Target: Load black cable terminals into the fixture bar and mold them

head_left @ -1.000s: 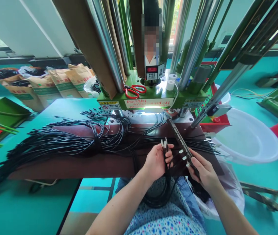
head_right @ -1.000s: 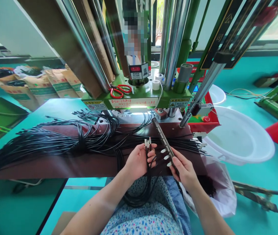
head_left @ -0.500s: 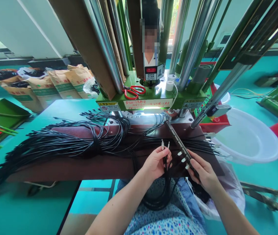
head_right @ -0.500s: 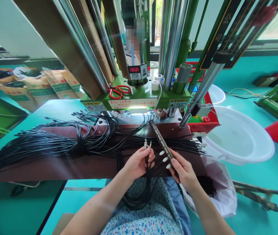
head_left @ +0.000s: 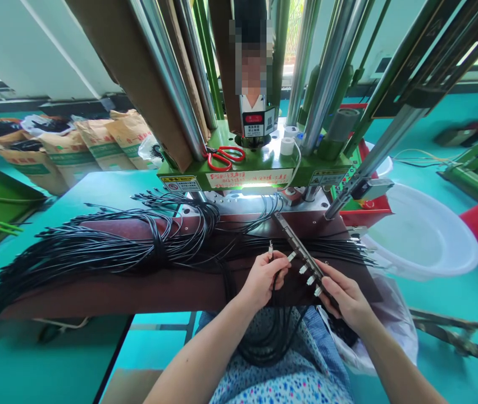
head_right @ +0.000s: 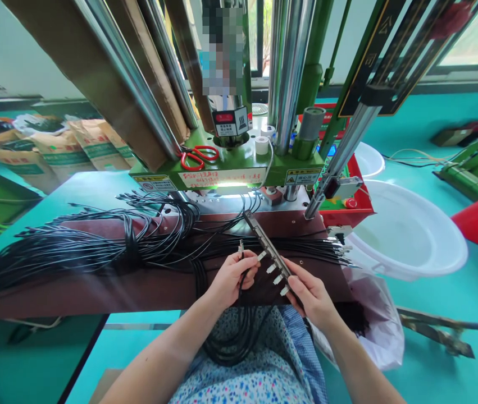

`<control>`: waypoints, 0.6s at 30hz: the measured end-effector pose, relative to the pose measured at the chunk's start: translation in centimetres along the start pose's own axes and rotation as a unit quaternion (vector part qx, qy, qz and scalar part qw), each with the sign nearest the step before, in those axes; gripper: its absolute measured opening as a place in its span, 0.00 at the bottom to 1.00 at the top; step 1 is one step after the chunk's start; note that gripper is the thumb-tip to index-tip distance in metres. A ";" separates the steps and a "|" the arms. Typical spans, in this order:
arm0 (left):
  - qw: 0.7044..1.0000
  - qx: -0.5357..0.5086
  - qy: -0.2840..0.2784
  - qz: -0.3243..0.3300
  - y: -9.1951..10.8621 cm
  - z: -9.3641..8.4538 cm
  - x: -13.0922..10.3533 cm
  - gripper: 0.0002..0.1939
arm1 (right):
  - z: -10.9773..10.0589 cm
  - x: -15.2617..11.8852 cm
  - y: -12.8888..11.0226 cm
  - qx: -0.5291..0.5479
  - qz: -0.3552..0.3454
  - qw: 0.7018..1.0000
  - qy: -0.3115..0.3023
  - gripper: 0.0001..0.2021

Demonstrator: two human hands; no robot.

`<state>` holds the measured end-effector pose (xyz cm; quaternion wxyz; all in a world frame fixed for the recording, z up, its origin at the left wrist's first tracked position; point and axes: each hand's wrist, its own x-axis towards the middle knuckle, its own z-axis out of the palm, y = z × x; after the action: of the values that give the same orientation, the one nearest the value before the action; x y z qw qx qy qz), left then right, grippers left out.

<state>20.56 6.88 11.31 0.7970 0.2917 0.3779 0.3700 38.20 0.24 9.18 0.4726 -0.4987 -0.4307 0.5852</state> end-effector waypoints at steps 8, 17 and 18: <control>1.000 0.008 -0.006 0.006 0.1 0.1 0.1 0.13 | -0.3 0.1 0.1 -0.033 0.012 0.999 -0.019 0.26; 0.987 0.125 0.026 0.095 -0.2 -0.6 0.3 0.13 | 1.2 0.3 -1.1 -0.095 0.020 0.995 -0.015 0.30; 0.983 0.140 0.034 0.111 -0.1 -0.7 0.4 0.14 | 1.2 0.3 -1.1 -0.087 0.023 0.996 -0.006 0.30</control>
<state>20.21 7.22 10.68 0.6887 0.4278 0.4183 0.4095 37.15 0.70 10.38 0.4116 -0.5442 -0.4708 0.5593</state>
